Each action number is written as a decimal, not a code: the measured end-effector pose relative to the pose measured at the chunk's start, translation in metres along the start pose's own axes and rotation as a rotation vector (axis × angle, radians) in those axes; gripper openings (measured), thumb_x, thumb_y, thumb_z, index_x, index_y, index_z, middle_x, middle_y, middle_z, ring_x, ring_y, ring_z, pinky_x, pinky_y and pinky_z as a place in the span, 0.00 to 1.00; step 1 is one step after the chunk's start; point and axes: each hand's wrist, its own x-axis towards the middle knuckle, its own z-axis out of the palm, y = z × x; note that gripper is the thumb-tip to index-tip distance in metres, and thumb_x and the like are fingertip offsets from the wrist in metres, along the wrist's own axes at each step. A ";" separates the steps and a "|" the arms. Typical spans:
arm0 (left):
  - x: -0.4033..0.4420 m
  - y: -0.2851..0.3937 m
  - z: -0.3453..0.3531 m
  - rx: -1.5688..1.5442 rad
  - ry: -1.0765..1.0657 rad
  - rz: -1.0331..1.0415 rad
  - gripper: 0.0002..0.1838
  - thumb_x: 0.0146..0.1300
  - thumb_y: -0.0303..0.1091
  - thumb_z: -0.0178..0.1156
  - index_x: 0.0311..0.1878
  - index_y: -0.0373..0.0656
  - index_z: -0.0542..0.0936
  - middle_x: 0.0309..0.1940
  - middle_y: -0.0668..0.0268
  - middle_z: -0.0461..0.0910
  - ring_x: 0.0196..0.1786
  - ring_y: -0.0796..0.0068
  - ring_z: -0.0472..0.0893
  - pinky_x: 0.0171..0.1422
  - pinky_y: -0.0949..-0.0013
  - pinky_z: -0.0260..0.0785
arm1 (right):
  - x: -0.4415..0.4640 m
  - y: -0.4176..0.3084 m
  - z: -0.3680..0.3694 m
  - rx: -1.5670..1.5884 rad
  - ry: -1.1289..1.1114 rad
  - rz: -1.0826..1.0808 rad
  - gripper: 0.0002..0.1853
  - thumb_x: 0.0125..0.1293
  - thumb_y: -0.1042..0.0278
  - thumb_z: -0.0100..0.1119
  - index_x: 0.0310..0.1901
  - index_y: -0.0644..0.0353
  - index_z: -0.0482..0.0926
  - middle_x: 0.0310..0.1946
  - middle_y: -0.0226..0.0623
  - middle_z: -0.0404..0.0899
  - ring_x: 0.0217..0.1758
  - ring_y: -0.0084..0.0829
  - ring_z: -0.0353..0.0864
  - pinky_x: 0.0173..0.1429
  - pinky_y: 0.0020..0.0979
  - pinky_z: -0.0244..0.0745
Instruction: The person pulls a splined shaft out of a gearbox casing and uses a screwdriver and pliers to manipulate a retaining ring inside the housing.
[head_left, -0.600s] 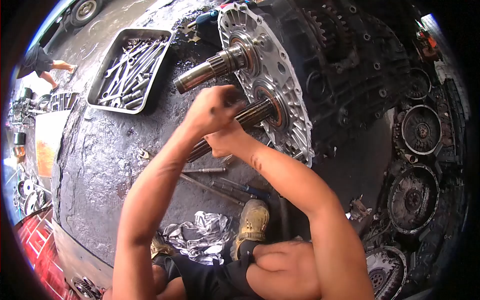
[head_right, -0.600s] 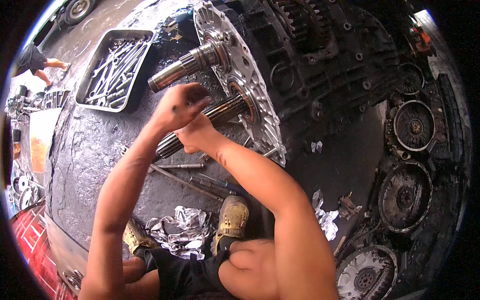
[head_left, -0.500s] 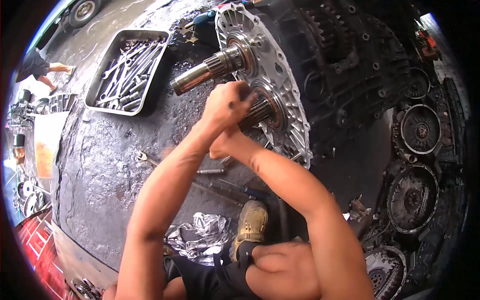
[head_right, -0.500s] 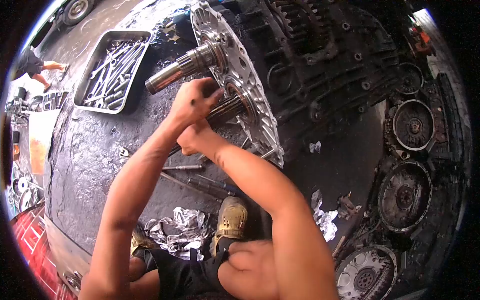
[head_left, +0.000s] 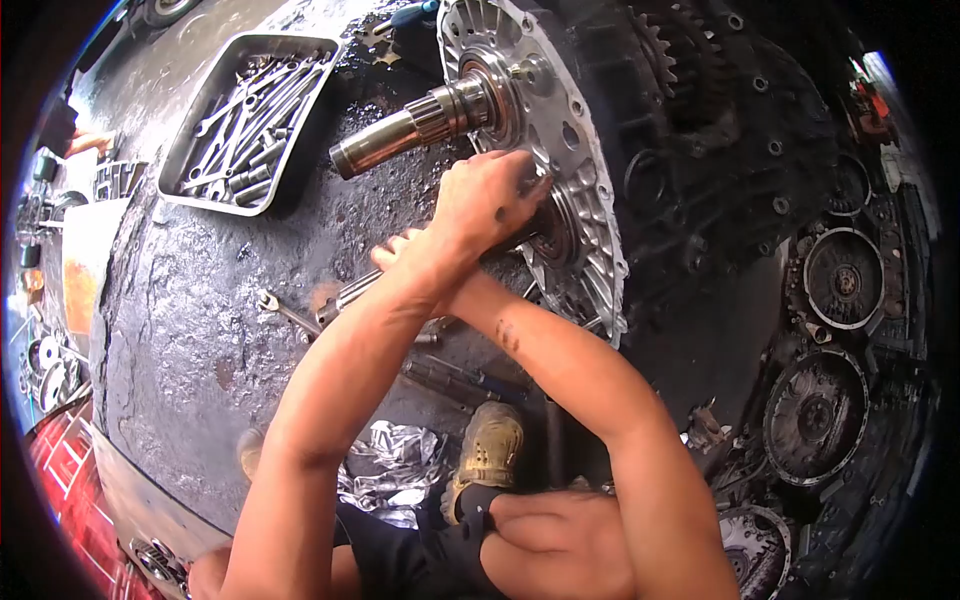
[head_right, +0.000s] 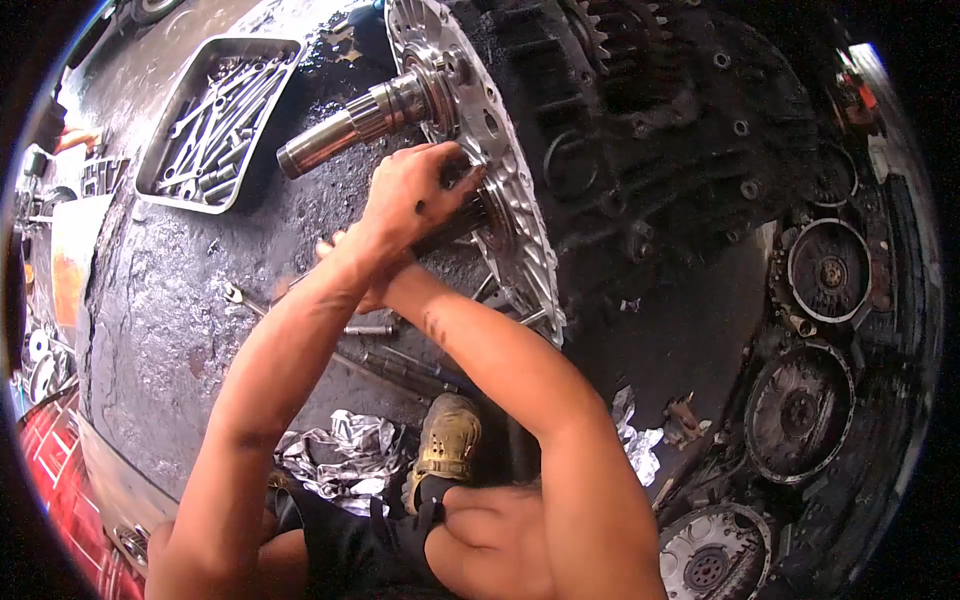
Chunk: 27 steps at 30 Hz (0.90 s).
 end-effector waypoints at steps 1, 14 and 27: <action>0.001 -0.001 0.001 -0.017 -0.005 -0.019 0.18 0.57 0.48 0.63 0.39 0.42 0.83 0.33 0.52 0.82 0.39 0.50 0.82 0.45 0.55 0.74 | 0.001 0.000 0.000 0.002 -0.004 -0.005 0.34 0.54 0.41 0.55 0.59 0.55 0.67 0.51 0.45 0.73 0.54 0.47 0.72 0.63 0.47 0.63; -0.007 -0.023 0.016 -0.194 0.146 0.035 0.17 0.57 0.31 0.56 0.51 0.45 0.80 0.45 0.55 0.80 0.47 0.52 0.80 0.52 0.56 0.73 | -0.002 0.000 -0.004 -0.039 -0.011 -0.016 0.33 0.57 0.43 0.52 0.59 0.56 0.67 0.54 0.46 0.72 0.56 0.47 0.71 0.65 0.49 0.61; -0.012 -0.034 0.017 -0.136 0.138 0.199 0.22 0.53 0.26 0.56 0.54 0.43 0.80 0.52 0.56 0.79 0.54 0.53 0.78 0.61 0.60 0.70 | 0.001 -0.004 -0.017 -0.028 -0.032 -0.026 0.29 0.53 0.47 0.59 0.53 0.57 0.70 0.48 0.46 0.74 0.50 0.46 0.74 0.60 0.47 0.66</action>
